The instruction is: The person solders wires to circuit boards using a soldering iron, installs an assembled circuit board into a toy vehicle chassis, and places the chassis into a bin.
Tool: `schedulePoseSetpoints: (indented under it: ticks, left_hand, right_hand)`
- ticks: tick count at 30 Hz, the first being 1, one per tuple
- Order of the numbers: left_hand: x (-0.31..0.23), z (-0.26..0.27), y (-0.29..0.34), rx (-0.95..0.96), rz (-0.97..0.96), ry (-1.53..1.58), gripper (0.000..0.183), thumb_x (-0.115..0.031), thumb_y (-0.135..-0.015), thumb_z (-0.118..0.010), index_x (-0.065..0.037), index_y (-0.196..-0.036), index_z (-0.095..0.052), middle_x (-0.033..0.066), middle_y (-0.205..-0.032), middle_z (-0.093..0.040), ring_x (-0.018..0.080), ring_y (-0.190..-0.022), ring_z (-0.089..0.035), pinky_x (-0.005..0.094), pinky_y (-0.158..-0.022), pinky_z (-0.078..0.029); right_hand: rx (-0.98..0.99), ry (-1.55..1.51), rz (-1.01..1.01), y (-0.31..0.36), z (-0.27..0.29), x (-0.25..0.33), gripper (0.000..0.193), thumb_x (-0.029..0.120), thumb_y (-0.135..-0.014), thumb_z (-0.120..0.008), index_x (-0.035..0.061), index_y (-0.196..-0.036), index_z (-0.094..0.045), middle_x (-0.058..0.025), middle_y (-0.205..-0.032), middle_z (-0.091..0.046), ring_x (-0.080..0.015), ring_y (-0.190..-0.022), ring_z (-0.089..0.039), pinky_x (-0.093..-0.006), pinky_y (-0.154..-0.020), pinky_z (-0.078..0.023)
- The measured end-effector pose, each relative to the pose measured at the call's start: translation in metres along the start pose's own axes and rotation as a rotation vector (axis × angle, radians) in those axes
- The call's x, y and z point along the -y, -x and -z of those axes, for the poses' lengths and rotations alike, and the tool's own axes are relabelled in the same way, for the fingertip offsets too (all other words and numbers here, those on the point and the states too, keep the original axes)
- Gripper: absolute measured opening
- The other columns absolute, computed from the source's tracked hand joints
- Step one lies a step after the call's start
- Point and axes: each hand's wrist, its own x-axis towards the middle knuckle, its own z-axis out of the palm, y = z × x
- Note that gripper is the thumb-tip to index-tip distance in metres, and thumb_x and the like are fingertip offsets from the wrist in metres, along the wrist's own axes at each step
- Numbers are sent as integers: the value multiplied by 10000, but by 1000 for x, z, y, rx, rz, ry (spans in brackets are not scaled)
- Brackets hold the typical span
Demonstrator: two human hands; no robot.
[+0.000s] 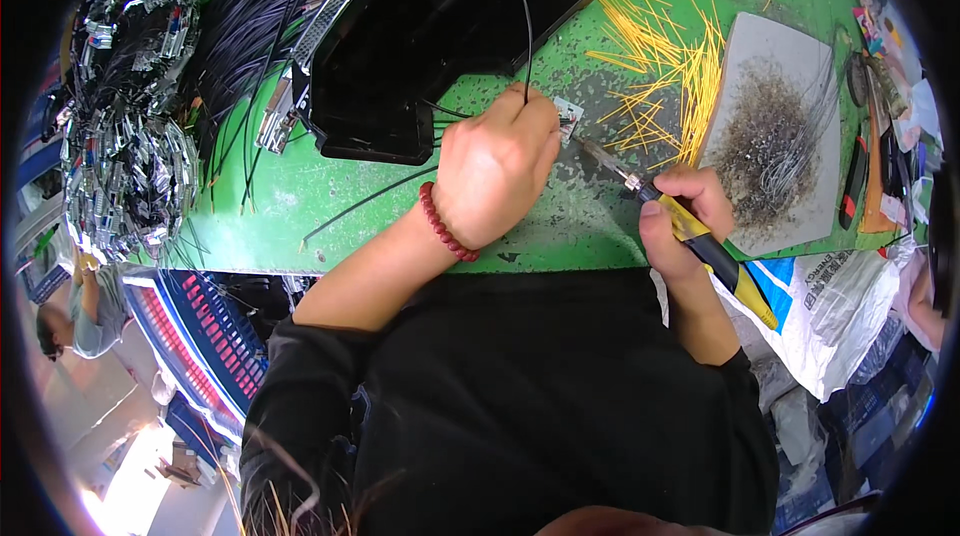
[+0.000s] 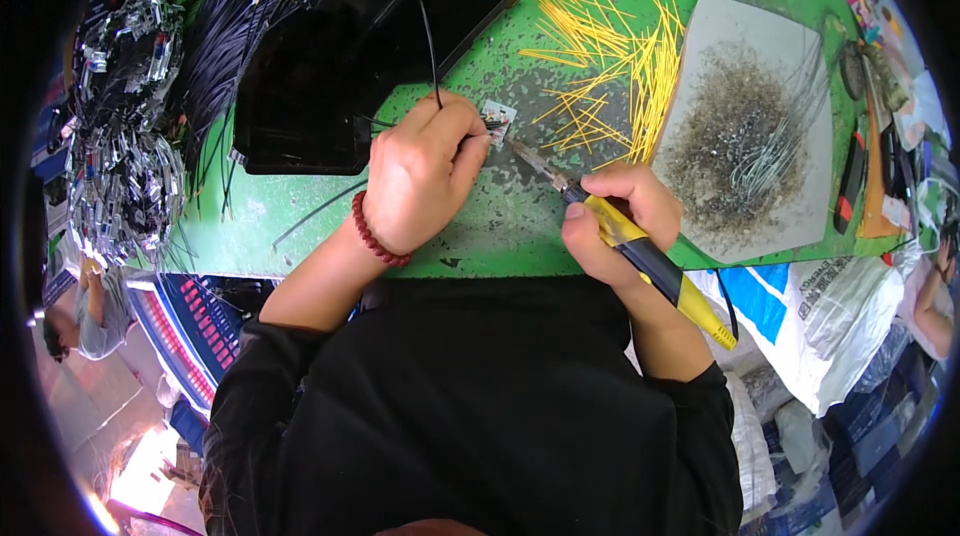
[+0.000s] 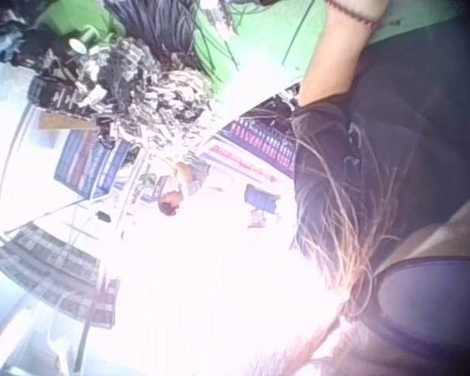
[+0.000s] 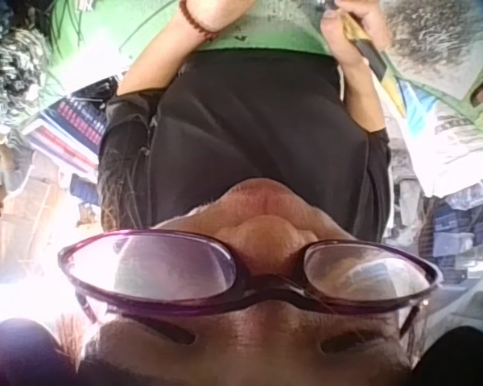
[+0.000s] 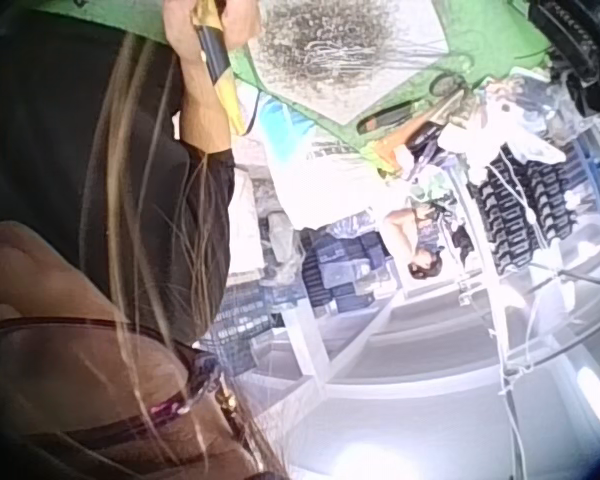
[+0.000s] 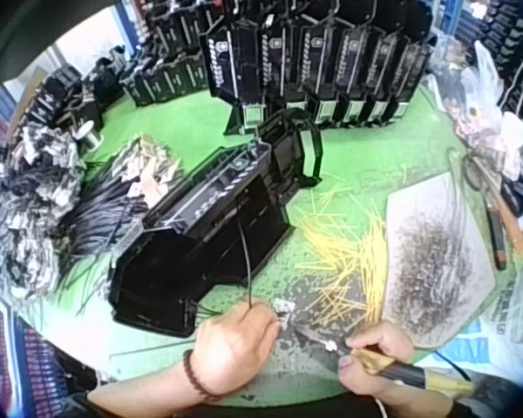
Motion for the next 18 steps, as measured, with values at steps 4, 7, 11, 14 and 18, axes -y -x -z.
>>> schedulePoseSetpoints:
  ticks: [4,7,11,14,18]
  left_hand:
    - [0,-1,0,-12,-15,-5,98,-41,-784,-644,-31,-818,-553,128,-818,-564,310,-597,-608,374,-520,-513]
    - [-1,-1,1,-29,27,15,120,6,-744,-671,-45,-792,-574,86,-812,-605,282,-611,-596,356,-522,-484]
    - [-1,-1,1,-18,32,0,119,6,-745,-669,-47,-786,-572,86,-799,-601,281,-604,-595,354,-519,-482]
    - [-1,-1,1,-21,34,-2,117,1,-747,-670,-49,-782,-570,87,-793,-599,282,-604,-596,355,-518,-482]
    - [-1,-1,0,-33,23,-3,117,-6,-749,-674,-51,-779,-570,87,-788,-595,280,-602,-596,354,-518,-485]
  right_hand:
    - [9,-28,-7,-1,-1,0,224,107,-726,-718,6,-869,-579,-70,-702,-590,-103,-551,-519,-236,-502,-406]
    - [23,-31,-10,-3,-1,1,221,101,-725,-716,6,-869,-578,-64,-693,-578,-104,-540,-507,-235,-494,-394]
    - [59,-18,0,-2,0,0,233,90,-730,-714,1,-887,-567,-68,-694,-570,-106,-551,-503,-239,-496,-387]
    - [19,-54,19,-1,0,-1,239,87,-731,-713,-1,-892,-561,-79,-708,-574,-111,-568,-508,-242,-506,-392]
    - [-2,-54,33,-1,0,-2,233,85,-725,-708,-2,-886,-562,-93,-729,-585,-118,-578,-512,-246,-520,-406]
